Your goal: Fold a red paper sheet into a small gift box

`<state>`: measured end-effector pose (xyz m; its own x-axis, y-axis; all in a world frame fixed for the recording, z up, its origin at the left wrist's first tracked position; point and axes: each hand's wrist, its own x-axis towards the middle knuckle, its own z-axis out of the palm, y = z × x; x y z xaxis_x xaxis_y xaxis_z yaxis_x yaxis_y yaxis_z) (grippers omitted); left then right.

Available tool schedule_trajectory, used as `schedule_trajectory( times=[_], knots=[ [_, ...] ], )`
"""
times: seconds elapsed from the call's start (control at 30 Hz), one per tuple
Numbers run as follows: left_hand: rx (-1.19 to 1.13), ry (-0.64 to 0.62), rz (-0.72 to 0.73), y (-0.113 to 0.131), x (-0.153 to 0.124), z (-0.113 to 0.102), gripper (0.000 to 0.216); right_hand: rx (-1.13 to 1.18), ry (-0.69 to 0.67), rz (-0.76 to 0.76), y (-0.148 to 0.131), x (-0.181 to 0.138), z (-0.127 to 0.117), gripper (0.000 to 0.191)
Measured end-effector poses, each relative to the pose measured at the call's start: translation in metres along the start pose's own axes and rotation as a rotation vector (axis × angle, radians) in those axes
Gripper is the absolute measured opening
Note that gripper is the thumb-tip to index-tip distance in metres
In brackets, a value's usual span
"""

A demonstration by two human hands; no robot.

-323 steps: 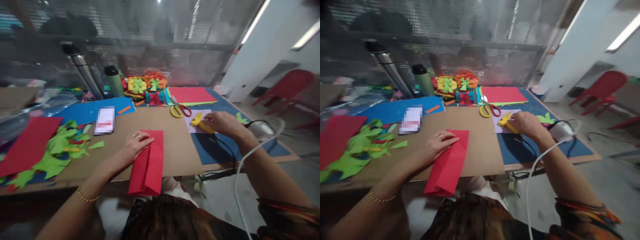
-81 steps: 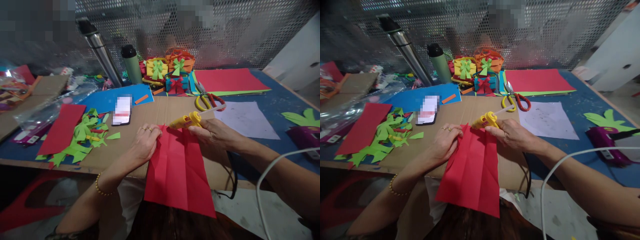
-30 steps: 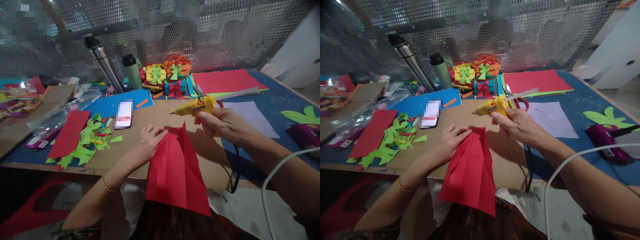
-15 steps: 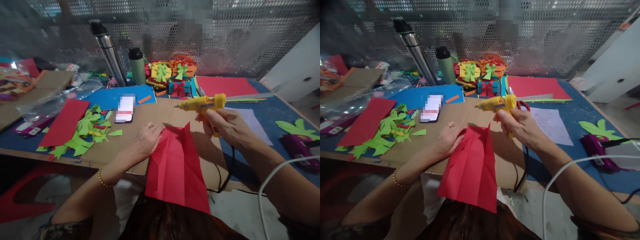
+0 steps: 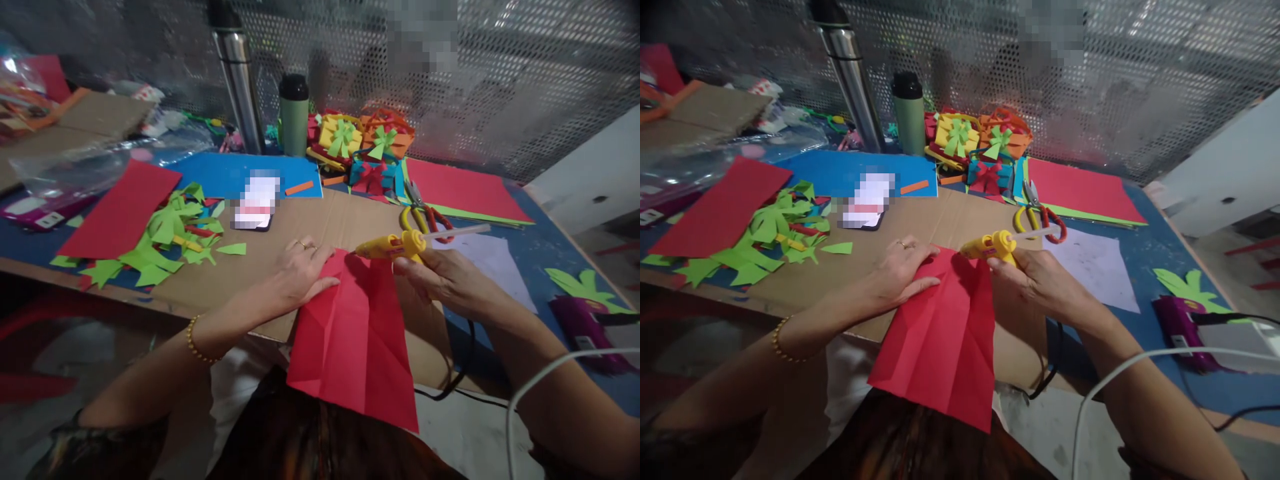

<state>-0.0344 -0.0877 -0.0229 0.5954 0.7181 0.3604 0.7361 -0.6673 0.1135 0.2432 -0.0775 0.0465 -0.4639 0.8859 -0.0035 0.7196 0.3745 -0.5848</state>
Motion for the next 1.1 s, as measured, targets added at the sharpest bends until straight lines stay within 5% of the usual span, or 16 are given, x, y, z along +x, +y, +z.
schedule_trajectory(
  times=[1.1],
  knots=[
    [0.054, 0.027, -0.008, -0.0013, -0.0002, 0.0079, 0.042, -0.010, -0.066, -0.028, 0.0016, -0.0030, -0.0019, 0.061]
  ],
)
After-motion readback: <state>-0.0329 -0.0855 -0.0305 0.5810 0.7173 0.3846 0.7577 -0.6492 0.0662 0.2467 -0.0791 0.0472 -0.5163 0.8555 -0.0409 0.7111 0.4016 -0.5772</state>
